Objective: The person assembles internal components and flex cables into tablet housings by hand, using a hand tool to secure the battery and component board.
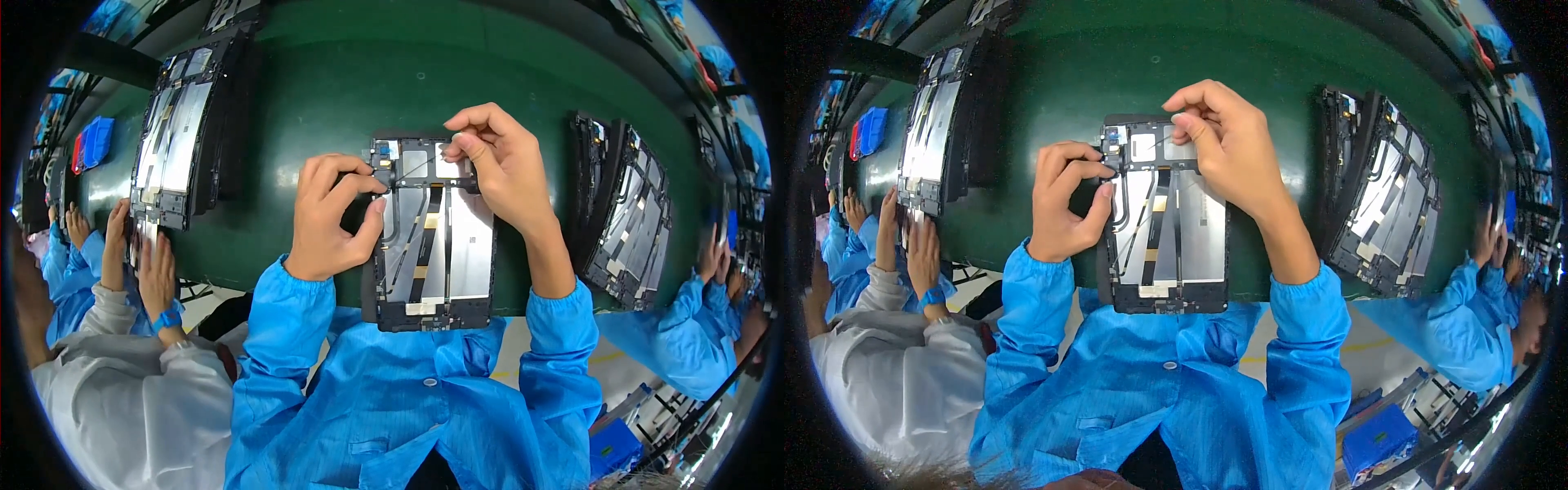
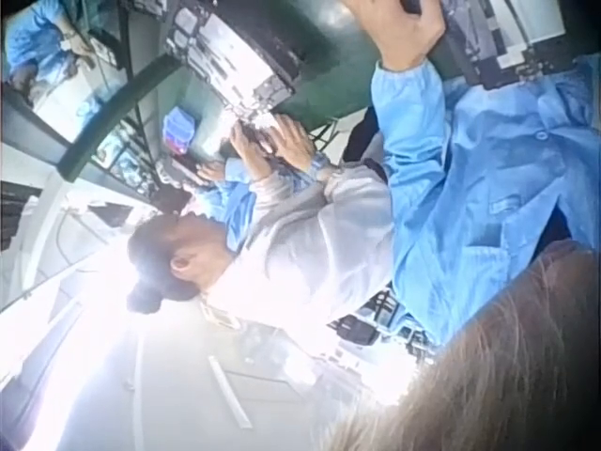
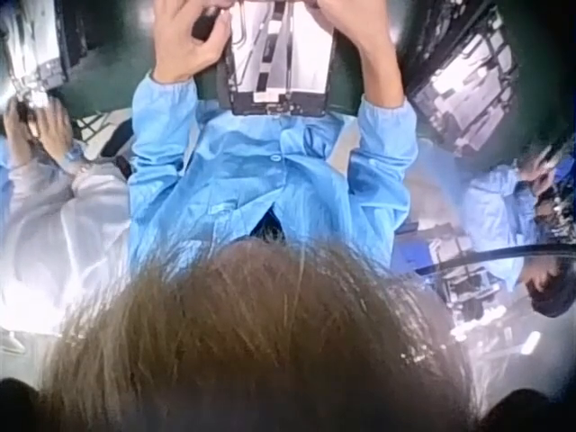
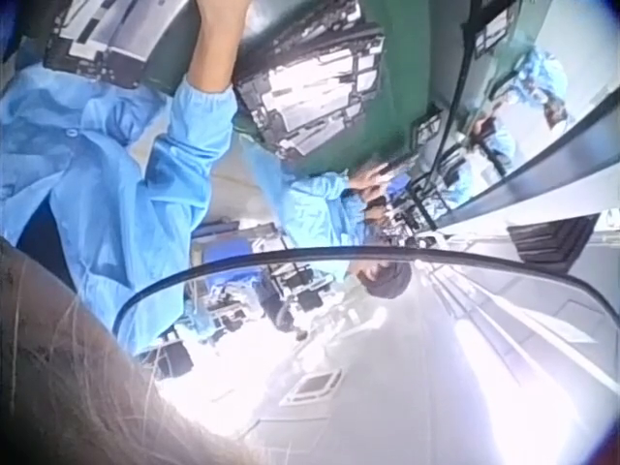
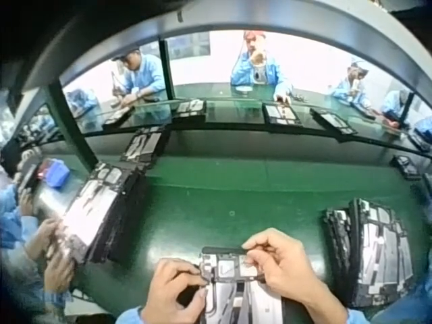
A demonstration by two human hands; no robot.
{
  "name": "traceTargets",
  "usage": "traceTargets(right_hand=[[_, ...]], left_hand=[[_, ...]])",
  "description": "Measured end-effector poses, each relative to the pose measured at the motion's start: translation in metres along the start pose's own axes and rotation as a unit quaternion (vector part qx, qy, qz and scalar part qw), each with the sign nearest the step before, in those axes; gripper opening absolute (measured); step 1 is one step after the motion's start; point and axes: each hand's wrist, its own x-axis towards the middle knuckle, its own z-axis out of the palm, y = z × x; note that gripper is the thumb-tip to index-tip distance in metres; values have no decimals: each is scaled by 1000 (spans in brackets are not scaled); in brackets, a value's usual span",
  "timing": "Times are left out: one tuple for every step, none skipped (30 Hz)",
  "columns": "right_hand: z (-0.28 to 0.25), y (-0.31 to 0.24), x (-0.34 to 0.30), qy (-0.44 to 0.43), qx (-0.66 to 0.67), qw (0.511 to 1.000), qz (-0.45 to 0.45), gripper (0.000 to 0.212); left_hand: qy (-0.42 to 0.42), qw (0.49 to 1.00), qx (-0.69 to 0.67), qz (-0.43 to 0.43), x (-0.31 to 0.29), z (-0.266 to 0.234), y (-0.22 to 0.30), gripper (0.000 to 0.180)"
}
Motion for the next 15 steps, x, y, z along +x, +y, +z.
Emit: traceTargets(right_hand=[[0, 0, 1, -1, -12, 1000, -4, 17], [0, 0, 1, -2, -24, 1000, -9, 17], [1, -1, 0, -3, -23, 1000, -9, 17], [0, -3, -1, -14, -34, 999, 2, 17], [0, -5, -2, -26, -44, 999, 13, 18], [-1, -9, -2, -29, -45, 999, 10, 18], [-2, -12, -3, -43, -65, 997, 21, 17], [-3, -16, -4, -57, -85, 994, 32, 17], [-5, -18, -5, -59, -84, 994, 32, 17], [-6, -20, -5, -61, -58, 995, 55, 17], [-7, -22, -6, -62, -32, 994, 79, 17], [-9, -22, -8, -63, -31, 994, 78, 17], [-11, -23, -10, -82, -2, 992, 98, 16], [-12, -23, -12, -100, 27, 988, 117, 15], [-12, -24, -13, -100, 27, 988, 117, 15]], left_hand=[[-1, 1000, 0, 0, 0, 0, 0, 24], [1, 1000, 3, 3, 1, 1, 1, 25], [2, 1000, 7, 4, 1, 0, 2, 26], [2, 1000, 8, 3, 1, 0, 2, 26], [-2, 1000, 13, 5, 1, -2, 2, 26], [-2, 1000, 18, 9, 1, -2, 3, 27], [2, 1000, 20, 9, 2, -3, 2, 27], [3, 1000, 9, 10, 2, -2, 2, 27], [-1, 1000, -2, 9, 2, -1, 2, 26], [7, 1000, -6, 7, 3, 0, 4, 25], [8, 1000, -5, 6, 2, 0, 4, 25], [13, 1000, -1, 1, 1, 0, 4, 24], [18, 1000, 2, -3, 0, 0, 4, 23], [19, 1000, 3, -3, -1, 0, 3, 23], [22, 1000, 2, -3, -3, 1, 3, 22]])
